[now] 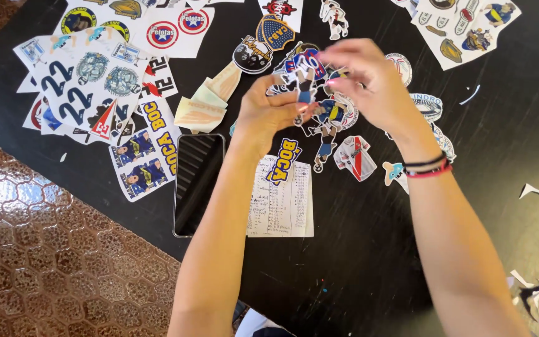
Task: The person sorts through a pile of printed stickers on a dark table, picking them up and arranging them. They then use scissors to trim the edges of several stickers, including a circular logo and a jersey design, placing the finished pieces back on the table.
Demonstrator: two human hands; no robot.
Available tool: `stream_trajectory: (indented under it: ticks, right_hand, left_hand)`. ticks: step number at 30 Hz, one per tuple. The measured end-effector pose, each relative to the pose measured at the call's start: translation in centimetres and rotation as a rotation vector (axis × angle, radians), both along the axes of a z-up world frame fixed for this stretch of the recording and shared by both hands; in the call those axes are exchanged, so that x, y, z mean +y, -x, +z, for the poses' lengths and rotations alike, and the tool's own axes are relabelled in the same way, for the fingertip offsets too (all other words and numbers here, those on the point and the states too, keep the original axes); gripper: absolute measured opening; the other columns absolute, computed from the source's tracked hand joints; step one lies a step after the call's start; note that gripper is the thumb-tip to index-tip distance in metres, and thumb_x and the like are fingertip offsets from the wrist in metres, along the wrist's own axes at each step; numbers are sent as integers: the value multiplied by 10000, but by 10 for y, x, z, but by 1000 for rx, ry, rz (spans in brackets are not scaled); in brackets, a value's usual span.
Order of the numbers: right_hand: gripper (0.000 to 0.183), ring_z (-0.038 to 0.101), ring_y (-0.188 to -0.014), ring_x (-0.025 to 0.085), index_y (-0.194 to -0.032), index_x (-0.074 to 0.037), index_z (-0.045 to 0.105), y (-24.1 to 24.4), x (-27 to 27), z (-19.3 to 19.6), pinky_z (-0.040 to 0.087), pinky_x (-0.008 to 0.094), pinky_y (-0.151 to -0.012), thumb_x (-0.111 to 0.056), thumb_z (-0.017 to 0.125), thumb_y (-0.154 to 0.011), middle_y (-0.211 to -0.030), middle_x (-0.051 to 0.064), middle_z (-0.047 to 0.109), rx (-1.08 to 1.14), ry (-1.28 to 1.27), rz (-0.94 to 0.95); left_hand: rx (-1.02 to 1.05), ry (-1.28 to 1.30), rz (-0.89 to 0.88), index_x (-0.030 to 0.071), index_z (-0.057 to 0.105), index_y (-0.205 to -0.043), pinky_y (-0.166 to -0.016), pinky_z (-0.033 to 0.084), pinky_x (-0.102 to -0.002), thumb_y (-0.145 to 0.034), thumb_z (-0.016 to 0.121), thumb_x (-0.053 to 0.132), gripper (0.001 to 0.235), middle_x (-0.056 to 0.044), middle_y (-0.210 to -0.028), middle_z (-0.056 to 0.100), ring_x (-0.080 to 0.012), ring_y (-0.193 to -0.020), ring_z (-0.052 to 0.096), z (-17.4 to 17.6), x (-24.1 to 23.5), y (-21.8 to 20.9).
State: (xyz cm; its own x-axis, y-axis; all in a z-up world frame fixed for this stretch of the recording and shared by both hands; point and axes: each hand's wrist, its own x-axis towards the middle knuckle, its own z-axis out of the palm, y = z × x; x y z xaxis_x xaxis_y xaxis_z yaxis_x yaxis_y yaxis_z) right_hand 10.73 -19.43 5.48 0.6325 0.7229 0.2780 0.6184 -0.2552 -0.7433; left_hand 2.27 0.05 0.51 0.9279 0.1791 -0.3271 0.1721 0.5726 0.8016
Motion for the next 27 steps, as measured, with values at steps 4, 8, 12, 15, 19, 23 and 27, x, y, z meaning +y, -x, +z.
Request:
stream_trajectory:
  ticks: [4,8,12,15,19,23,27]
  right_hand:
    - [539,655,-1115,316,-1342,-63,670,12,-16,-2,574,448,-891,-246,874,-879,-1228,164,666,279,392,-210]
    - [730,662,-1184,421,-1331,21,608,35,-6,-15,561,526,-986,-185,967,-730,-1299,258,613,206,545,-103]
    - [858,679,-1075,434,-1377,-107,501,36,-4,-43,565,535,-949,-213,987,-678,-1236,206,556,136,620,-160]
    - [743,693,-973,278,-1344,-155,501,36,1,-31,535,450,-855,-188,943,-747,-1147,105,595,239,672,-192]
    - [397,702,-856,184,-1154,-107,619,27,0,-28,518,361,-778,-136,865,-845,-968,27,752,289,584,-210]
    - [340,704,-960,169,-1229,-159,611,35,1,18,497,388,-860,-224,772,-937,-1195,24,766,422,637,-281]
    - [232,655,-925,125,-1126,-83,684,12,-19,-3,512,271,-872,-175,781,-936,-1029,15,719,630,301,-282]
  left_hand:
    - [-181,-54,37,-82,356,-1436,-848,690,-489,-820,732,-221,735,-347,-1157,720,-423,-978,778,-51,11,-11]
    - [-107,-55,92,-77,379,-1461,-836,703,-497,-784,750,-231,787,-334,-1210,694,-410,-964,771,-36,11,-7]
    - [-121,-81,197,-66,376,-1415,-839,718,-475,-798,733,-224,730,-319,-1244,689,-384,-936,783,-34,22,-7]
    - [-66,-146,300,-49,441,-1348,-704,645,-361,-842,707,-172,586,-293,-1210,710,-363,-895,808,-21,27,-5]
    - [17,-343,308,14,561,-1147,-463,412,-192,-912,648,-105,278,-204,-1067,748,-250,-731,826,-2,26,2]
    - [63,-407,191,-5,564,-1118,-492,531,-201,-934,661,-96,227,-222,-1022,797,-237,-745,826,5,16,4]
    - [109,-524,-38,54,562,-1207,-738,636,-280,-890,723,-60,373,-156,-1050,816,-198,-833,810,14,6,6]
